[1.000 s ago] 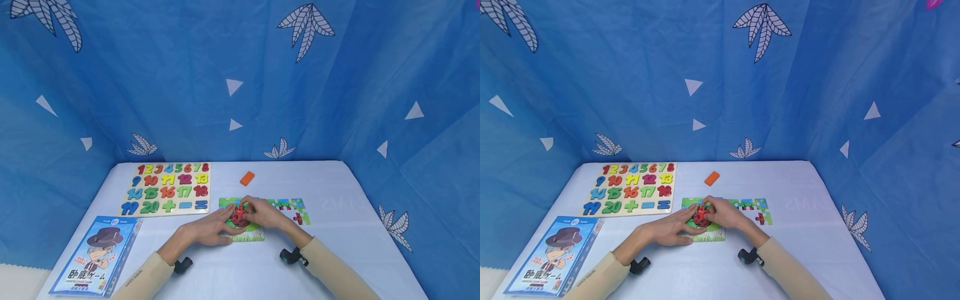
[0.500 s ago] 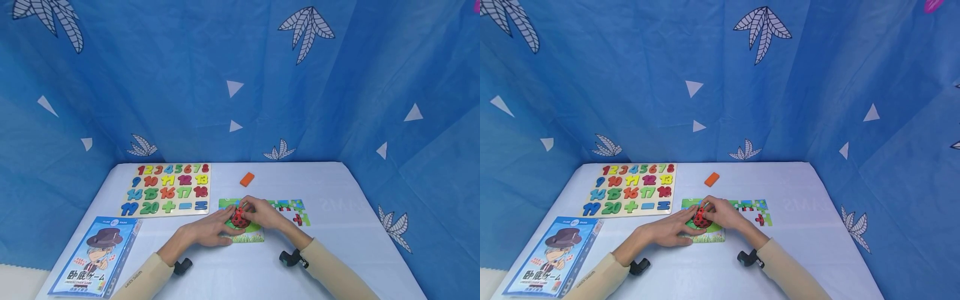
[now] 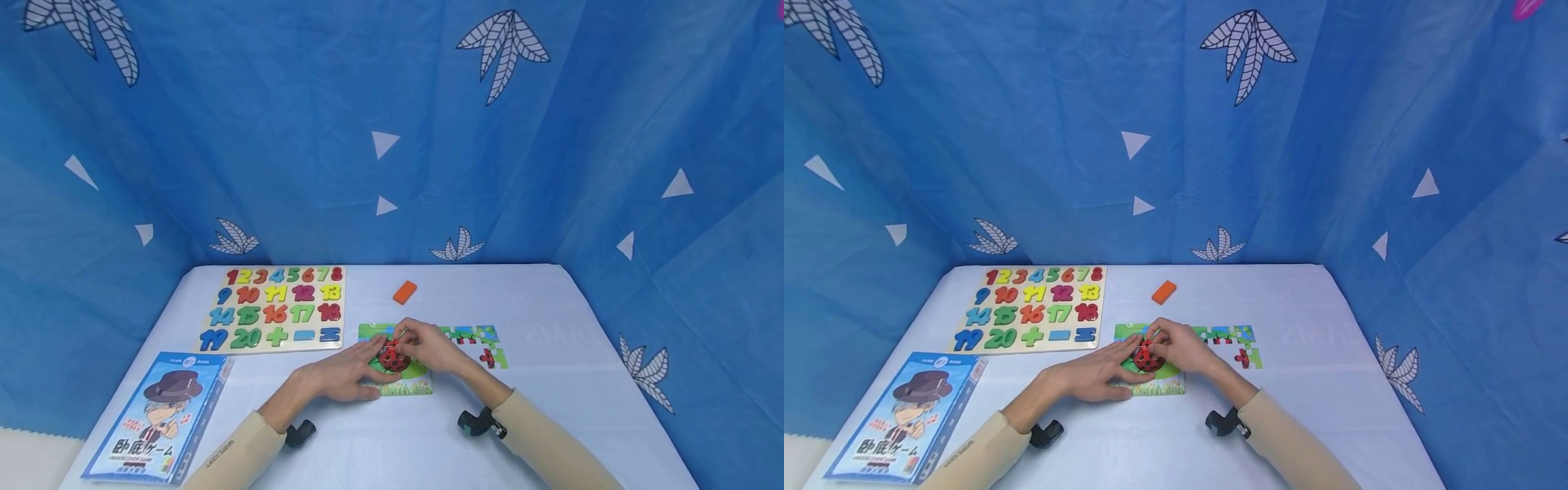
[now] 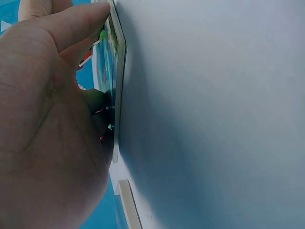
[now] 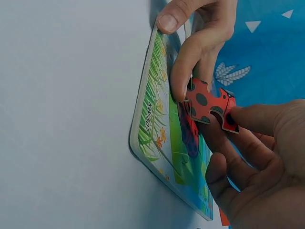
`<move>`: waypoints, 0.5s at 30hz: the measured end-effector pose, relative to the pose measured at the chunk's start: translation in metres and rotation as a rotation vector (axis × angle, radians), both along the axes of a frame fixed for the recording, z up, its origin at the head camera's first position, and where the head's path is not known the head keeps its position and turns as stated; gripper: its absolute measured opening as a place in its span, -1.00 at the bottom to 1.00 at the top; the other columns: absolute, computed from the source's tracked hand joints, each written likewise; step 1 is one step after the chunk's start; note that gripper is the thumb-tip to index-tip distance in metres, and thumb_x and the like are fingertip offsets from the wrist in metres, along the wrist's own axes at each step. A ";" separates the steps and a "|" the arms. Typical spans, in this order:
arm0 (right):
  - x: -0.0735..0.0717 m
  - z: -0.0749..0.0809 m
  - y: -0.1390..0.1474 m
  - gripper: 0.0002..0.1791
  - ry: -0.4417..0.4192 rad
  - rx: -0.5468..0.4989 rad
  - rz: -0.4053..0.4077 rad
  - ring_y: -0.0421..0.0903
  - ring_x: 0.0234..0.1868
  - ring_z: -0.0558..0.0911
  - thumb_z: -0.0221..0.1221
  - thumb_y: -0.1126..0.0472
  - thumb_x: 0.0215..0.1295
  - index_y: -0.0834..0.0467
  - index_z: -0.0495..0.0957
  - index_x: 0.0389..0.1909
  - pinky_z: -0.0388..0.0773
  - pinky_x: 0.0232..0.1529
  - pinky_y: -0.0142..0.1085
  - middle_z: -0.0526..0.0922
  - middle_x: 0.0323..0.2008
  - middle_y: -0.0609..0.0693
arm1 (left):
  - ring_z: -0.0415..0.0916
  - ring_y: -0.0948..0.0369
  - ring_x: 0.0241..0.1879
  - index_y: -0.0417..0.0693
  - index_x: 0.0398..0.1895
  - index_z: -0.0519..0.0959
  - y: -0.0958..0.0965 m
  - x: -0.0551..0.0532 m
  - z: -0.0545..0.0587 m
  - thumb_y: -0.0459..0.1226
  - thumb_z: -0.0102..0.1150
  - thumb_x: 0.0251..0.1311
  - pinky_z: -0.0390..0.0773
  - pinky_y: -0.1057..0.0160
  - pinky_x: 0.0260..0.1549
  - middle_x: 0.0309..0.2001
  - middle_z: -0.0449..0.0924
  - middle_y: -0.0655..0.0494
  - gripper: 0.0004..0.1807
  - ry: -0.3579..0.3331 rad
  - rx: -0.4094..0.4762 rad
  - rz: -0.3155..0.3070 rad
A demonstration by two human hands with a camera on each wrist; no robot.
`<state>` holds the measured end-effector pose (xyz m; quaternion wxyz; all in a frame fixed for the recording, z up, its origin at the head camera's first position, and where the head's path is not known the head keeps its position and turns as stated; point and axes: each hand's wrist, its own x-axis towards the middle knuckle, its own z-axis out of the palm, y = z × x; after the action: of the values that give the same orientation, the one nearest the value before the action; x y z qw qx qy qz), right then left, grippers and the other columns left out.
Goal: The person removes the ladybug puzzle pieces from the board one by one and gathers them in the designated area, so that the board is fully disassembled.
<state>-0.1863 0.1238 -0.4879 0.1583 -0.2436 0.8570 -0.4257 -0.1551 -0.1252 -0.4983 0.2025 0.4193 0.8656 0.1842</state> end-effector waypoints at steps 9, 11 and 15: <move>0.001 0.002 0.006 -0.85 -0.006 -0.041 -0.031 -0.17 -0.29 0.67 0.18 0.26 0.44 0.00 0.53 -0.05 0.61 -0.27 -0.32 0.73 -0.27 -0.16 | -0.33 0.01 0.61 0.60 0.42 0.34 0.000 0.001 0.000 0.04 0.07 0.44 -0.06 -0.13 0.52 0.63 -0.30 -0.10 -0.50 0.009 -0.011 -0.003; 0.001 0.005 0.010 -0.84 -0.005 -0.043 -0.045 -0.19 -0.25 0.69 0.18 0.27 0.43 0.01 0.53 -0.05 0.63 -0.20 -0.30 0.73 -0.27 -0.15 | -0.33 0.01 0.61 0.61 0.42 0.34 0.000 0.001 0.001 0.05 0.07 0.44 -0.06 -0.12 0.52 0.63 -0.29 -0.11 -0.50 0.013 -0.012 -0.004; 0.000 0.010 0.022 -0.85 -0.011 -0.044 -0.080 -0.18 -0.24 0.70 0.17 0.29 0.42 0.02 0.53 -0.07 0.63 -0.18 -0.29 0.73 -0.28 -0.13 | -0.33 -0.01 0.61 0.61 0.42 0.33 0.000 0.001 0.001 0.04 0.07 0.44 -0.05 -0.12 0.52 0.63 -0.29 -0.12 -0.49 0.015 -0.015 -0.001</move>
<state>-0.1864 0.1460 -0.4782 0.1404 -0.2105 0.8555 -0.4519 -0.1544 -0.1247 -0.4972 0.1993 0.4195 0.8682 0.1748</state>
